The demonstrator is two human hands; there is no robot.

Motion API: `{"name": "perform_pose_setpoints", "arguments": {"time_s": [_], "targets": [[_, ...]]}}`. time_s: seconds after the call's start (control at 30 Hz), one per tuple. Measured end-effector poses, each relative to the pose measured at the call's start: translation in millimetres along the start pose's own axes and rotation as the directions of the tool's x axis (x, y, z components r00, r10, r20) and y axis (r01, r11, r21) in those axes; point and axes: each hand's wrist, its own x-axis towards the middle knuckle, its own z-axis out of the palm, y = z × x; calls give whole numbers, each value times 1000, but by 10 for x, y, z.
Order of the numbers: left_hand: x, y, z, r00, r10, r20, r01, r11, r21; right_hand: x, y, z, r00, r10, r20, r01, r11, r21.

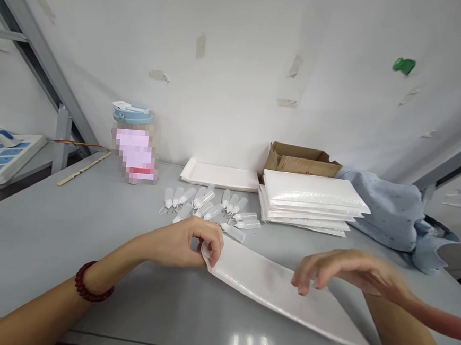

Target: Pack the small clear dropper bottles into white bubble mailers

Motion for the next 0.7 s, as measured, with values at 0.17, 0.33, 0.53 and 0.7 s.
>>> {"name": "perform_pose_setpoints", "arguments": {"time_s": [0.17,0.33,0.53,0.7], "targets": [[43,-66,115,996,-82,45,77,992,101,266,-51,138,962,192,194,-219,968,126],[91,-93,354,1000,-21,15,19,991,133,464,-35,563,879,474,52,-459,871,-176],[126,23,394,989,40,144,-67,979,194,589,-25,834,858,492,-144,-510,786,-350],[108,27,393,978,67,198,-111,969,219,576,-5,750,898,430,-93,-435,839,-326]]}}
